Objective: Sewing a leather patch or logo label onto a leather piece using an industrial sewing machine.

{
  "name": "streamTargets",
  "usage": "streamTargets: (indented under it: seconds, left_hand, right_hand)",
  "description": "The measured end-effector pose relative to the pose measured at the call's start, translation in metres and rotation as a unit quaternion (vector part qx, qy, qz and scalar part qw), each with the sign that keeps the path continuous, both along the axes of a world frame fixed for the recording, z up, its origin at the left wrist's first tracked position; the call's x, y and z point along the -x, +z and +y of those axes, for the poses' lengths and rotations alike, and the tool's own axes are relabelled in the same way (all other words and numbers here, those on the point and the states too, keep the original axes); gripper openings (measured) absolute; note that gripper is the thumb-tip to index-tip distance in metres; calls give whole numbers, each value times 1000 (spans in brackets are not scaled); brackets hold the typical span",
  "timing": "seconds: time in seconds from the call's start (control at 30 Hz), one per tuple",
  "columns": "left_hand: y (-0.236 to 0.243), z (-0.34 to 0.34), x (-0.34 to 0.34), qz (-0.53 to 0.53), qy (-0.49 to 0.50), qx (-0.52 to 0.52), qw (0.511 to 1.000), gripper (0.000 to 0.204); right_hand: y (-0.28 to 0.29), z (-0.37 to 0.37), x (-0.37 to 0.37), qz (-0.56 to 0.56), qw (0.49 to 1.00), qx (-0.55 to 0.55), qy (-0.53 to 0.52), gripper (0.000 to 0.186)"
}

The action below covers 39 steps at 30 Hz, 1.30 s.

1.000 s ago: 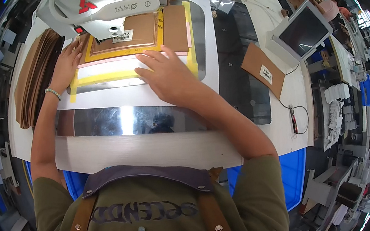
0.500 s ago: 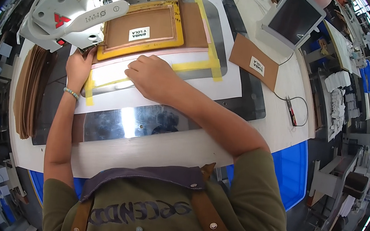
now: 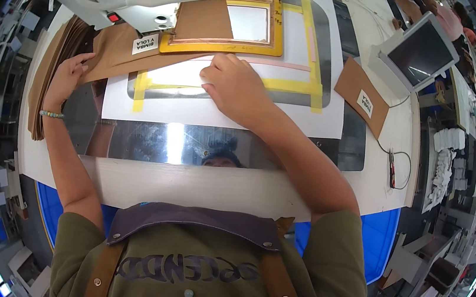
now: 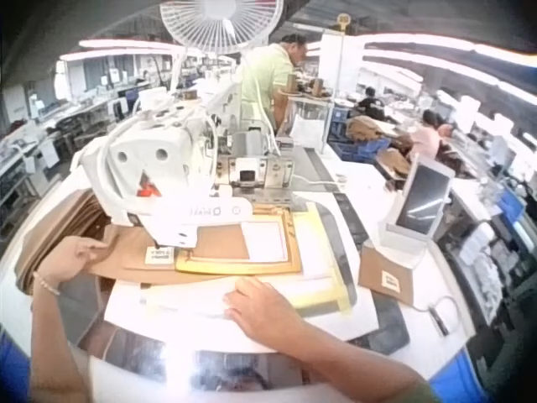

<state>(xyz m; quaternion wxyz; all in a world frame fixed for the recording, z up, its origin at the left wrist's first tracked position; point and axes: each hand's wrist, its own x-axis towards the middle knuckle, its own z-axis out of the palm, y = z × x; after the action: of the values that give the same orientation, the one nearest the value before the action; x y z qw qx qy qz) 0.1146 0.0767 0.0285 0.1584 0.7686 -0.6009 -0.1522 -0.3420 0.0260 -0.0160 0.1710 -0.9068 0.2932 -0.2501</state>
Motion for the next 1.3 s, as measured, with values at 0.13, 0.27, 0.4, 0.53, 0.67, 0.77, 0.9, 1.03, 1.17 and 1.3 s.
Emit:
streamTargets:
  seconds: [0.13, 0.27, 0.4, 0.53, 0.67, 0.77, 0.9, 1.03, 1.17, 1.3]
  left_hand:
    - [15, 24, -8, 161, -76, -54, 982, 47]
    - [-1, 13, -2, 232, -20, -15, 972, 49]
    - [-30, 11, 0, 210, 47, 136, 967, 49]
    - [23, 69, -25, 122, 40, 299, 946, 50]
    - [100, 192, -24, 134, 98, 393, 905, 61]
    - [87, 307, -53, 98, 241, 431, 864, 58]
    - [-4, 455, -61, 80, 365, 430, 822, 61]
    - [-96, 581, -24, 92, 502, 322, 797, 66]
    - [-161, 672, -20, 108, 575, 196, 787, 70]
    - [-187, 700, -33, -190, 611, -107, 761, 85]
  right_hand:
    - [3, -5, 5, 5, 999, -36, 11, 16]
    - [8, -3, 0, -6, 1000, 1, 7, 21]
    - [3, -3, -7, 5, 999, -33, 13, 19]
    - [6, -3, -9, 4, 1000, -15, 26, 17]
    - [10, -9, 2, -4, 1000, -17, 17, 13]
    - [9, -4, 0, -22, 998, -54, -9, 15]
    - [3, -2, 3, -66, 990, -118, -43, 21]
    - [2, -3, 2, -48, 988, -142, -42, 20]
    - [-1, -7, 3, -66, 984, -164, -30, 21]
    - [-9, -15, 3, -49, 979, -194, -33, 21]
